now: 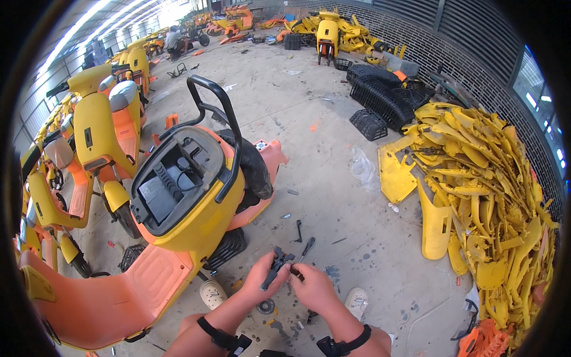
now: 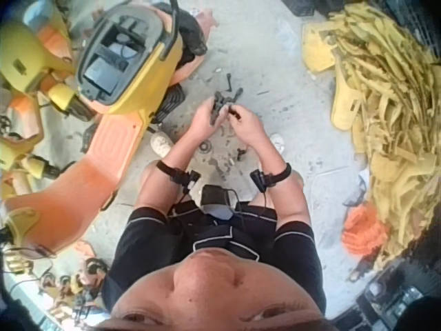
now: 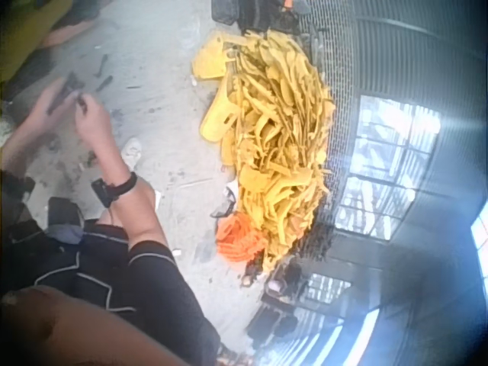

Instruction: The person sits on the floor of a workshop and uses a wrench to tighten a bolt on a small black plastic component held in their hands. The person continues to adjust the component and the bolt throughout the clip.

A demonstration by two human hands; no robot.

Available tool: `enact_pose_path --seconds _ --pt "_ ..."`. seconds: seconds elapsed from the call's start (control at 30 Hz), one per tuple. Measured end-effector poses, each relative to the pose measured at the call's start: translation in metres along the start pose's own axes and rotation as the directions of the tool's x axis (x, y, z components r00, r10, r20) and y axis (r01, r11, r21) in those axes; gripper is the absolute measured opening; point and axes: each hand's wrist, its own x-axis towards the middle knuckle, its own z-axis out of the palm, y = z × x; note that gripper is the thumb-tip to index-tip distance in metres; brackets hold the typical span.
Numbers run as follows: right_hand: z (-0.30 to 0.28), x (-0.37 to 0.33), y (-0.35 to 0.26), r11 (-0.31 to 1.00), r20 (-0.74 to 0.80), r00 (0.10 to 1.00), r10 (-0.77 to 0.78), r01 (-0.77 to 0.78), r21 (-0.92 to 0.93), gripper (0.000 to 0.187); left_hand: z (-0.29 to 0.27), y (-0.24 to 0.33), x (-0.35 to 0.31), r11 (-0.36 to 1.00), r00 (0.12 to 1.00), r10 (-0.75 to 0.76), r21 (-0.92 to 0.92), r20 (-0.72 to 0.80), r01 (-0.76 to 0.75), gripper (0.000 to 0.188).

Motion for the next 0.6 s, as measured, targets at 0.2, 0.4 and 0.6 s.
enact_pose_path --seconds 0.2,0.4,0.6 --pt "-0.002 -0.018 0.006 0.974 -0.074 0.995 0.068 -0.05 0.22 0.026 0.0 0.019 0.003 0.992 0.995 -0.039 -0.115 0.093 0.049 0.032" --pt "0.004 -0.02 0.022 0.544 0.12 0.953 0.279 -0.26 0.798 0.027 0.005 0.011 -0.005 0.993 0.989 -0.028 -0.113 0.144 0.044 0.035" --pt "0.007 -0.022 0.022 0.4 0.301 0.907 0.293 -0.402 0.824 0.028 0.001 0.029 -0.012 0.988 0.995 -0.049 -0.145 0.089 0.062 0.035"
